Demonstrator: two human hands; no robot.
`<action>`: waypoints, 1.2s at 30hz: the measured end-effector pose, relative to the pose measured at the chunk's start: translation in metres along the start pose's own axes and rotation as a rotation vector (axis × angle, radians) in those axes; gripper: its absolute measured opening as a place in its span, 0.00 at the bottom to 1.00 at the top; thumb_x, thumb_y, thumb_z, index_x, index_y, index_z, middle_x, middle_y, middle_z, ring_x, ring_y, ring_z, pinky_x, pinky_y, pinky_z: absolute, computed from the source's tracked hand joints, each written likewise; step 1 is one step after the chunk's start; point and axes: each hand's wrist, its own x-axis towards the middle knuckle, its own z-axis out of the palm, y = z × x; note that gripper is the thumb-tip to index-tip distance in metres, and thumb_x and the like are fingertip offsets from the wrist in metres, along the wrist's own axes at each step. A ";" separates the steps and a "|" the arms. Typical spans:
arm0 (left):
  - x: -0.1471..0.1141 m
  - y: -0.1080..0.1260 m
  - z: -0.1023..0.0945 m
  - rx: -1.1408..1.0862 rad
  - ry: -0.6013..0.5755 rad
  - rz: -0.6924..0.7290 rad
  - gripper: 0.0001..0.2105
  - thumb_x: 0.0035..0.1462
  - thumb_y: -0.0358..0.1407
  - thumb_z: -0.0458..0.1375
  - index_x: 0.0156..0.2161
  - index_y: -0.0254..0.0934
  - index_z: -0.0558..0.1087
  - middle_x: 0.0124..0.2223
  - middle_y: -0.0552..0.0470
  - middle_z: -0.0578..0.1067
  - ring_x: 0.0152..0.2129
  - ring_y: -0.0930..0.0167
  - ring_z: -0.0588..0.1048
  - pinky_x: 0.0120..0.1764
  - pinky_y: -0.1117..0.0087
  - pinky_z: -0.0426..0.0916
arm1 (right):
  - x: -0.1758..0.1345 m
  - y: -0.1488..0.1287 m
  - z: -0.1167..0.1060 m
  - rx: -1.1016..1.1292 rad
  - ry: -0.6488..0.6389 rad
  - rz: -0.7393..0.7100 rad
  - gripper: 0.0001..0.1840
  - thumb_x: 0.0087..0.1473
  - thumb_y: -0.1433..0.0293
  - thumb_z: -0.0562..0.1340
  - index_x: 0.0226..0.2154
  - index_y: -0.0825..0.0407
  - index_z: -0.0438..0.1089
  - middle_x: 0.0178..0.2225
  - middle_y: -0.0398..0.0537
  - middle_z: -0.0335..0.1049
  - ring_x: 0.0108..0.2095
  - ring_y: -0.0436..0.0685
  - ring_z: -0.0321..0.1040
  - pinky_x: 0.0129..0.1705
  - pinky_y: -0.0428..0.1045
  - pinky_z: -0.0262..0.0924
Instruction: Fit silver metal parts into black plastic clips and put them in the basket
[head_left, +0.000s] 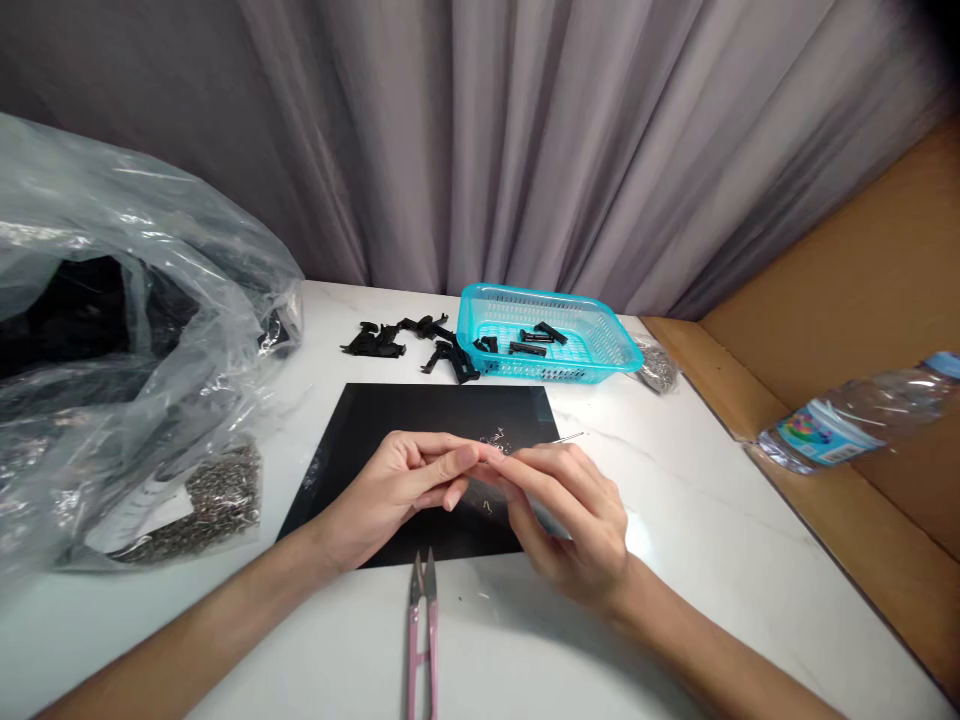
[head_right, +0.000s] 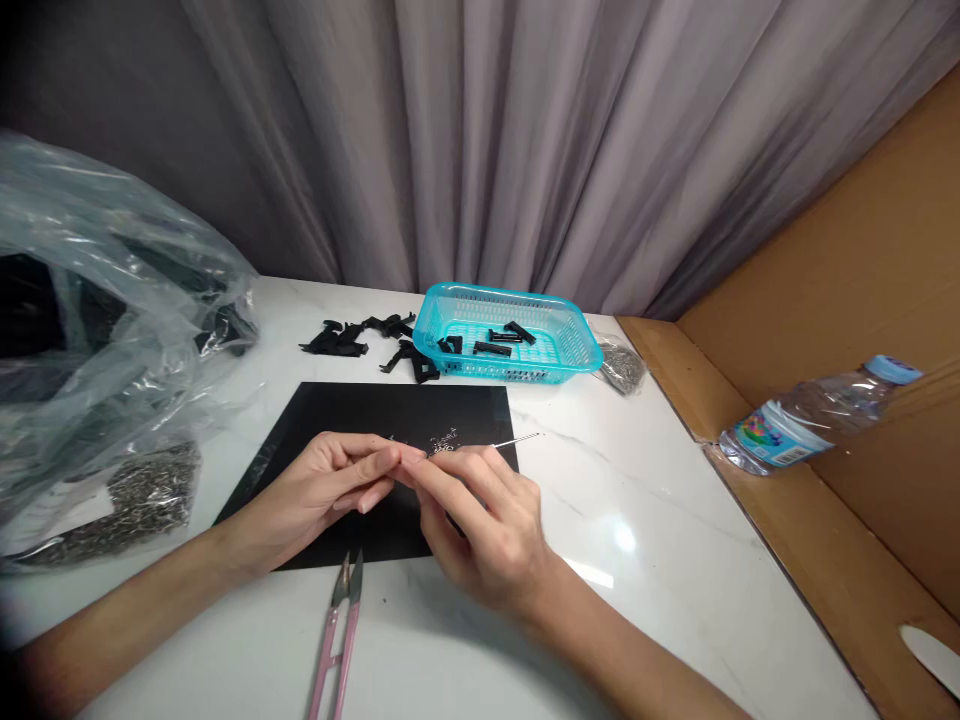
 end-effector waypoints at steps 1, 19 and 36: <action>0.000 0.000 0.000 -0.007 0.001 0.004 0.13 0.62 0.44 0.67 0.42 0.36 0.86 0.20 0.58 0.65 0.18 0.81 0.54 0.21 0.78 0.48 | 0.000 0.000 0.000 0.026 0.013 -0.004 0.25 0.59 0.84 0.63 0.57 0.52 0.72 0.40 0.50 0.78 0.36 0.55 0.72 0.35 0.50 0.71; 0.000 -0.002 -0.002 -0.008 -0.036 0.020 0.12 0.63 0.43 0.66 0.44 0.37 0.86 0.19 0.57 0.65 0.18 0.81 0.54 0.21 0.78 0.49 | 0.001 0.001 0.000 0.076 -0.060 0.096 0.22 0.61 0.84 0.61 0.55 0.52 0.74 0.39 0.52 0.78 0.35 0.55 0.70 0.35 0.51 0.69; 0.000 -0.001 0.000 -0.032 -0.030 0.022 0.12 0.61 0.44 0.68 0.44 0.40 0.86 0.19 0.58 0.66 0.18 0.81 0.54 0.22 0.80 0.52 | 0.004 -0.003 -0.003 0.216 -0.056 0.144 0.21 0.62 0.83 0.61 0.53 0.49 0.75 0.42 0.50 0.80 0.38 0.55 0.75 0.37 0.52 0.70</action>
